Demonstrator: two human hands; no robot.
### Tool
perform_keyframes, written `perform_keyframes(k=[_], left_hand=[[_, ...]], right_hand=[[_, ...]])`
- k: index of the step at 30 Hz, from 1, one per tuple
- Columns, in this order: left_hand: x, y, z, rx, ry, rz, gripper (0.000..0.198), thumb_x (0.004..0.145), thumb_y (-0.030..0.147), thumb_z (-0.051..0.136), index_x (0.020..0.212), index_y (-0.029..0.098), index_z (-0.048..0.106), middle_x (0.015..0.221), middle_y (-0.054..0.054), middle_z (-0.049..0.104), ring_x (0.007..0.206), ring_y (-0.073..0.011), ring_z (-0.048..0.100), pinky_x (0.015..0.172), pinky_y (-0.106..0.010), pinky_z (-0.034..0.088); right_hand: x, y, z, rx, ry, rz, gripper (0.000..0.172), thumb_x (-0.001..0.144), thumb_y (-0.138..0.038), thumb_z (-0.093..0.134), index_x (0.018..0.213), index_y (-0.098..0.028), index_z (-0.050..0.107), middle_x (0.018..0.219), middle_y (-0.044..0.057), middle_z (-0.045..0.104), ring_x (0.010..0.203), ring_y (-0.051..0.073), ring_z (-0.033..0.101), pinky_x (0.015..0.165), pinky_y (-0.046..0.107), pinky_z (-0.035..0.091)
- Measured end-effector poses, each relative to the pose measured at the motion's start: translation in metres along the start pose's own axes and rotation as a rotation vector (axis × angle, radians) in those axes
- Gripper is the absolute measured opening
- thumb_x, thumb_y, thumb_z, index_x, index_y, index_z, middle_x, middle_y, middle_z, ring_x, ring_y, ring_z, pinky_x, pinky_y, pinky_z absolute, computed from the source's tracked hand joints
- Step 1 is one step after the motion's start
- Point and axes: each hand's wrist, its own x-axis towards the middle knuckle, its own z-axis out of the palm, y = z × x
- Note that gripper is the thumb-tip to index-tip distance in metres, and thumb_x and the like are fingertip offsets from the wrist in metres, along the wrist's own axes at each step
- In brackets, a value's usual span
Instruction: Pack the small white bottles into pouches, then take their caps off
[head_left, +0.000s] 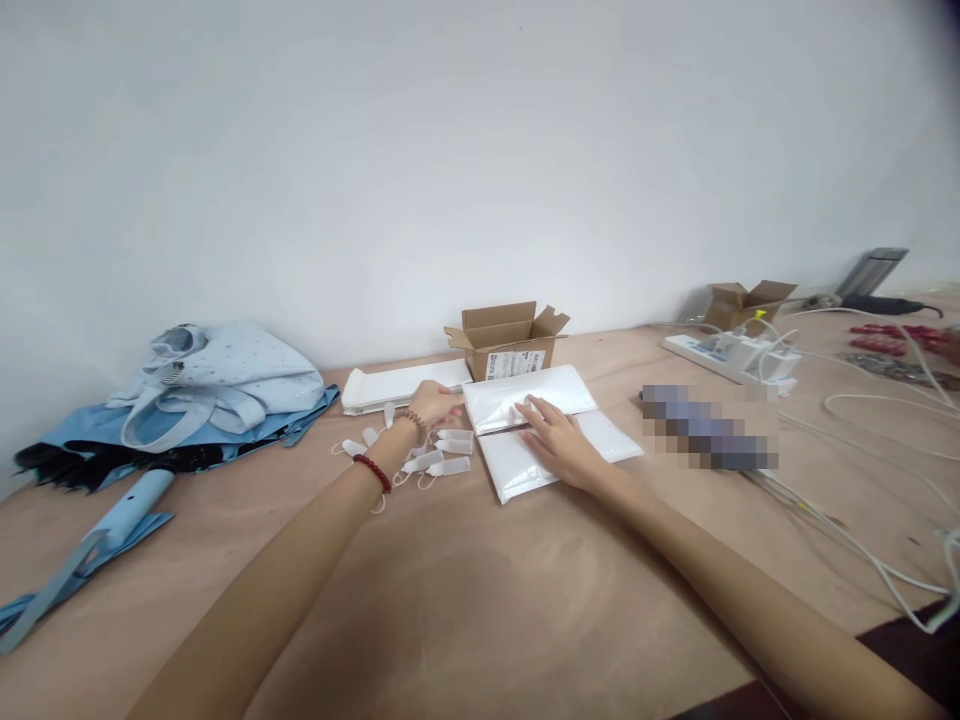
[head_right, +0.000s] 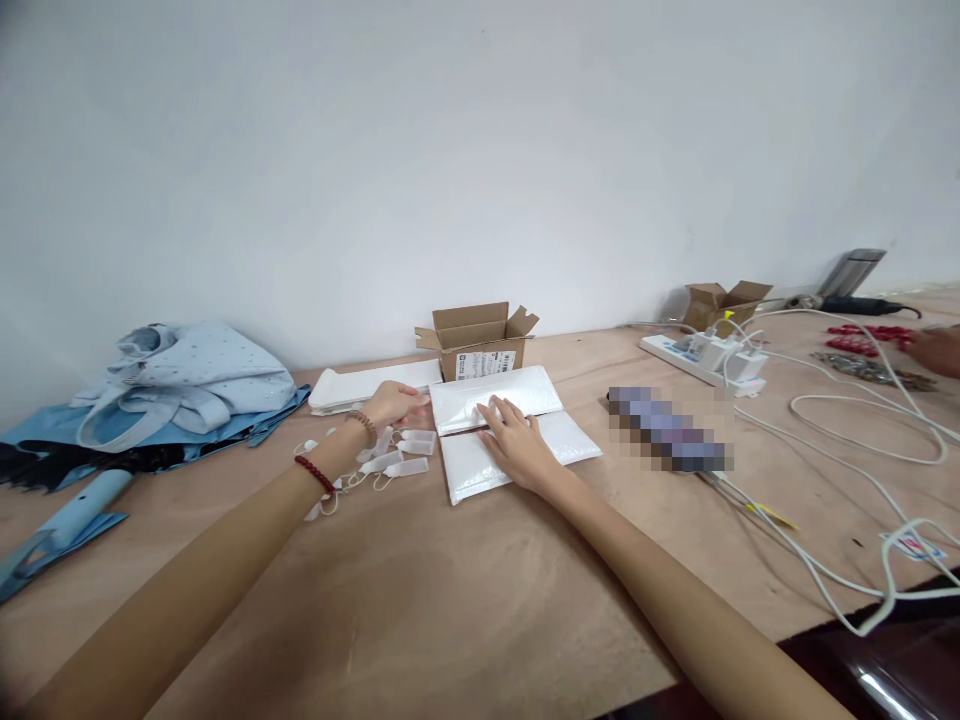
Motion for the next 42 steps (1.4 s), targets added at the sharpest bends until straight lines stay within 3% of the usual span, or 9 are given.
perform_keyframes(k=[4, 8, 13, 21, 25, 30, 34, 38, 42], left_hand=[[0.013, -0.021, -0.040, 0.241, 0.189, 0.105, 0.009, 0.069, 0.019, 0.067, 0.078, 0.016, 0.066, 0.083, -0.009, 0.069, 0.088, -0.0235, 0.061, 0.077, -0.030, 0.044], [0.016, -0.046, -0.064, 0.464, 0.219, 0.165, 0.011, 0.072, 0.022, 0.065, 0.081, 0.017, 0.070, 0.094, -0.010, 0.068, 0.100, -0.0274, 0.056, 0.087, -0.034, 0.041], [0.016, -0.062, -0.058, 0.662, 0.241, 0.168, 0.021, 0.079, 0.025, 0.056, 0.093, 0.019, 0.071, 0.103, -0.012, 0.064, 0.107, -0.0294, 0.050, 0.085, -0.036, 0.044], [0.026, -0.064, -0.056, 0.796, 0.246, 0.208, 0.020, 0.081, 0.018, 0.049, 0.081, 0.017, 0.069, 0.096, -0.014, 0.063, 0.103, -0.0283, 0.052, 0.075, -0.033, 0.047], [0.019, -0.061, -0.060, 0.818, 0.305, 0.265, 0.019, 0.082, 0.014, 0.046, 0.086, 0.016, 0.065, 0.098, -0.014, 0.061, 0.101, -0.0267, 0.054, 0.073, -0.032, 0.046], [-0.005, -0.054, -0.077, 0.753, 0.456, 0.316, 0.025, 0.089, 0.016, 0.034, 0.098, 0.015, 0.058, 0.101, -0.013, 0.061, 0.086, -0.0243, 0.061, 0.070, -0.033, 0.046], [-0.045, -0.068, -0.085, 0.666, 0.552, 0.344, 0.023, 0.092, 0.020, 0.032, 0.098, 0.014, 0.054, 0.094, -0.012, 0.063, 0.087, -0.0241, 0.062, 0.074, -0.034, 0.047], [-0.091, -0.085, -0.071, 0.332, 0.686, 0.485, 0.021, 0.093, 0.030, 0.037, 0.097, 0.016, 0.052, 0.095, -0.009, 0.064, 0.087, -0.0219, 0.063, 0.077, -0.035, 0.050], [-0.119, -0.076, -0.048, 0.208, 0.622, 0.634, 0.017, 0.092, 0.025, 0.042, 0.102, 0.016, 0.052, 0.111, -0.012, 0.060, 0.106, -0.0217, 0.058, 0.085, -0.036, 0.052]], right_hand=[[-0.002, -0.007, -0.002, 0.005, -0.001, -0.037, 0.045, 0.097, -0.036, 0.029, 0.139, -0.020, 0.033, 0.145, 0.016, 0.034, 0.134, 0.027, 0.029, 0.097, 0.052, 0.038], [-0.004, -0.016, -0.004, 0.002, 0.005, -0.073, 0.045, 0.097, -0.035, 0.030, 0.139, -0.020, 0.033, 0.145, 0.016, 0.034, 0.135, 0.026, 0.027, 0.099, 0.051, 0.036], [-0.008, -0.024, -0.007, 0.018, -0.007, -0.097, 0.045, 0.097, -0.035, 0.030, 0.138, -0.019, 0.035, 0.145, 0.016, 0.033, 0.135, 0.026, 0.027, 0.101, 0.051, 0.034], [-0.009, -0.026, -0.010, 0.019, -0.014, -0.087, 0.045, 0.097, -0.037, 0.028, 0.138, -0.019, 0.035, 0.147, 0.016, 0.031, 0.135, 0.027, 0.027, 0.101, 0.052, 0.033], [-0.010, -0.027, -0.010, 0.027, -0.003, -0.095, 0.045, 0.097, -0.037, 0.029, 0.138, -0.019, 0.035, 0.146, 0.016, 0.031, 0.135, 0.027, 0.027, 0.100, 0.052, 0.034], [-0.012, -0.029, -0.011, 0.036, 0.014, -0.109, 0.044, 0.097, -0.036, 0.030, 0.138, -0.019, 0.034, 0.146, 0.016, 0.032, 0.134, 0.027, 0.029, 0.100, 0.053, 0.035], [-0.013, -0.034, -0.012, 0.016, 0.063, -0.126, 0.045, 0.097, -0.036, 0.030, 0.139, -0.018, 0.032, 0.147, 0.016, 0.030, 0.135, 0.028, 0.027, 0.100, 0.054, 0.035], [-0.017, -0.050, -0.018, 0.047, 0.207, -0.177, 0.055, 0.096, -0.035, 0.035, 0.144, -0.015, 0.019, 0.147, 0.019, 0.028, 0.137, 0.028, 0.024, 0.101, 0.052, 0.035], [-0.023, -0.068, -0.029, 0.065, 0.392, -0.302, 0.067, 0.092, -0.029, 0.045, 0.147, -0.012, 0.009, 0.148, 0.021, 0.024, 0.138, 0.030, 0.019, 0.104, 0.049, 0.034]])
